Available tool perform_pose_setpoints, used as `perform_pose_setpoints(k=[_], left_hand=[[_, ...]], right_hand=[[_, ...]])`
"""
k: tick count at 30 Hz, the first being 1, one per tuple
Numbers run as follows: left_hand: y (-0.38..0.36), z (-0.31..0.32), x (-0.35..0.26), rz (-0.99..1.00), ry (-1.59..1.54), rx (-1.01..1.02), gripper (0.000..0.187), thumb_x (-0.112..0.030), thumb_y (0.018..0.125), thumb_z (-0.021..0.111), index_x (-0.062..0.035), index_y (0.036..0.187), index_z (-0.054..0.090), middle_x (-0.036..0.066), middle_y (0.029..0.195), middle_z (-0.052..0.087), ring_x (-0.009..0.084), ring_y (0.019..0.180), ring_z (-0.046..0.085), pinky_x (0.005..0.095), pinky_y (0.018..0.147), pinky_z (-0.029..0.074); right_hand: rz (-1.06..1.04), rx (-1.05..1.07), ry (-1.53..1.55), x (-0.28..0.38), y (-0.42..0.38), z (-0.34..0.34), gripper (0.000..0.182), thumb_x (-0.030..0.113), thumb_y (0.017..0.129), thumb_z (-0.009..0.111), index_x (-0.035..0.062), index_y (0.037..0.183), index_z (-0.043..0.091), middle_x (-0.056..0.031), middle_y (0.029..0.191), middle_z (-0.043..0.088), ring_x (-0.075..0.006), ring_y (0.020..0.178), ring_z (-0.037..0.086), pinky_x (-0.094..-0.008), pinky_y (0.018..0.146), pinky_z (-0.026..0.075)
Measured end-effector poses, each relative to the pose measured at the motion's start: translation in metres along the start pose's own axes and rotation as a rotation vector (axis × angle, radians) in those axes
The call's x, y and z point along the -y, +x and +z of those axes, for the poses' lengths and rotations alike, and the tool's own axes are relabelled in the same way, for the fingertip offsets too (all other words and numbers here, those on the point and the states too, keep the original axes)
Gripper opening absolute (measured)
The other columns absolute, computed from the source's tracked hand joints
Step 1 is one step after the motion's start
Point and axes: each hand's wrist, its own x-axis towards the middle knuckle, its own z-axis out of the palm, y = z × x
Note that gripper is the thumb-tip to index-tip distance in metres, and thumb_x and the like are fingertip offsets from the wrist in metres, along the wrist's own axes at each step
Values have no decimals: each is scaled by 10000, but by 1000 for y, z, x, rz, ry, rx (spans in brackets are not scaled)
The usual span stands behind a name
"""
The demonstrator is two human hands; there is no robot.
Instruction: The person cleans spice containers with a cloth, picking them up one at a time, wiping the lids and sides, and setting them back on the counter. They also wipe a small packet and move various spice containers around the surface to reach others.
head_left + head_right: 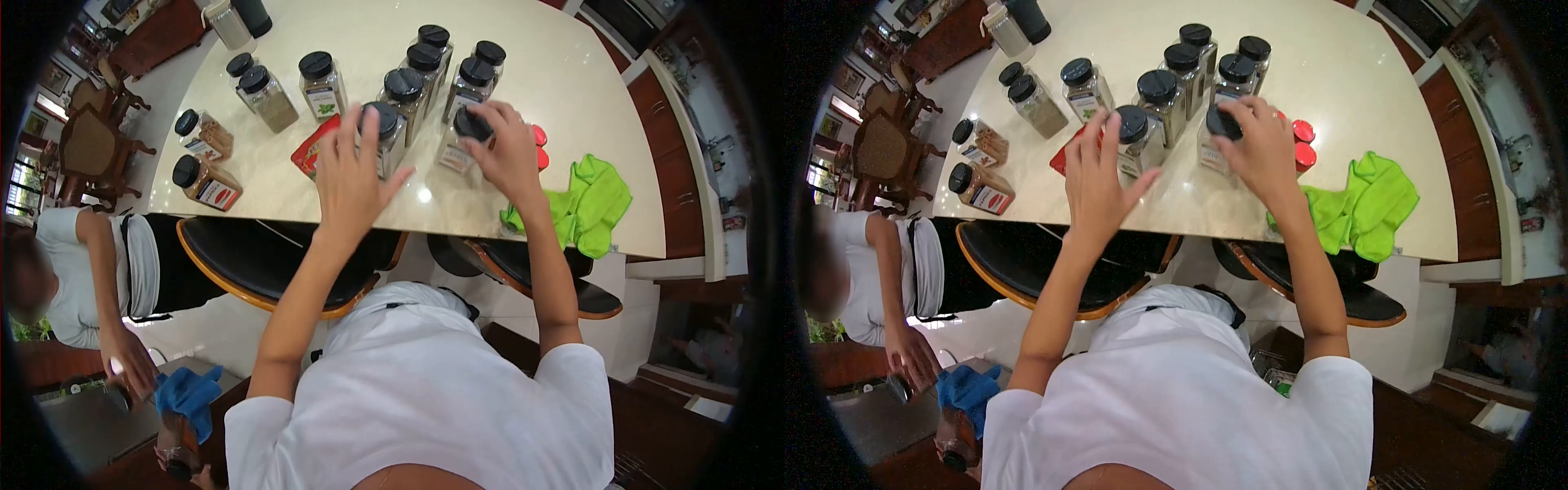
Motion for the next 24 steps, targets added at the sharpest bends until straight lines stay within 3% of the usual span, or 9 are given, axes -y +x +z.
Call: perform_pose_setpoints(k=[2, 6, 8, 11, 14, 16, 18, 21, 24], left_hand=[[-8, -9, -8, 203, -311, 86, 809, -248, 684, 769, -5, 1336, 354, 213, 1288, 440, 348, 1046, 494, 427, 913, 403], [-18, 7, -31, 15, -729, 235, 890, -300, 652, 791, -4, 1351, 327, 205, 1324, 403, 392, 1187, 417, 415, 956, 389], [-25, 17, -36, -53, -737, 247, 898, -282, 642, 807, -2, 1349, 330, 201, 1266, 470, 393, 1184, 441, 407, 961, 394], [-25, 19, -34, -352, -1139, 690, 853, -234, 612, 832, -53, 1318, 389, 164, 1213, 537, 295, 1097, 550, 358, 936, 422], [-33, 24, -30, -381, -1166, 685, 847, -160, 584, 856, -21, 1292, 412, 132, 1230, 528, 199, 1134, 521, 352, 939, 434], [-37, 29, -31, -350, -1133, 648, 855, -163, 585, 855, -24, 1298, 404, 131, 1224, 532, 207, 1140, 517, 359, 947, 428], [-39, 33, -31, -307, -1097, 607, 864, -167, 586, 855, -28, 1304, 396, 130, 1219, 536, 214, 1145, 512, 367, 955, 422], [-41, 36, -29, -296, -1122, 619, 891, -173, 585, 854, -30, 1320, 371, 148, 1253, 504, 240, 1176, 487, 373, 989, 389], [-50, 46, -20, -164, -1031, 632, 891, -177, 578, 855, -39, 1314, 371, 157, 1296, 454, 267, 1232, 429, 374, 1023, 343]], right_hand=[[48, 19, 231, 3, -11, -5, 421, 126, 672, 723, 76, 1069, 592, -125, 1086, 544, -320, 1021, 518, -395, 839, 431], [83, 187, 429, 16, -19, -26, 433, 83, 632, 746, 73, 1039, 599, -125, 1046, 534, -308, 1004, 522, -371, 852, 429], [54, 196, 444, 31, -26, -33, 446, 79, 620, 755, 72, 1038, 598, -122, 1044, 525, -305, 1007, 520, -368, 863, 426], [-37, 386, 502, 41, -29, -42, 434, 122, 651, 756, 66, 1050, 595, -116, 1092, 529, -288, 1014, 520, -358, 860, 427], [208, 297, 633, -1, -1, -36, 437, 171, 699, 748, 50, 1087, 588, -116, 1136, 537, -262, 1008, 535, -347, 848, 431], [72, -24, 324, -37, 45, -27, 503, 248, 742, 731, 39, 1164, 554, -121, 1149, 547, -247, 1005, 551, -337, 847, 442], [188, 48, 306, -56, 71, -10, 616, 413, 753, 696, 60, 1225, 517, -138, 1141, 556, -281, 1038, 557, -362, 866, 450], [211, 256, -142, -53, 80, 19, 806, 651, 699, 610, 92, 1264, 479, -168, 1184, 539, -345, 1064, 554, -434, 854, 465], [216, 126, -98, -49, 72, 38, 672, 485, 690, 707, 84, 1186, 496, -145, 1147, 551, -341, 998, 581, -424, 789, 483]])
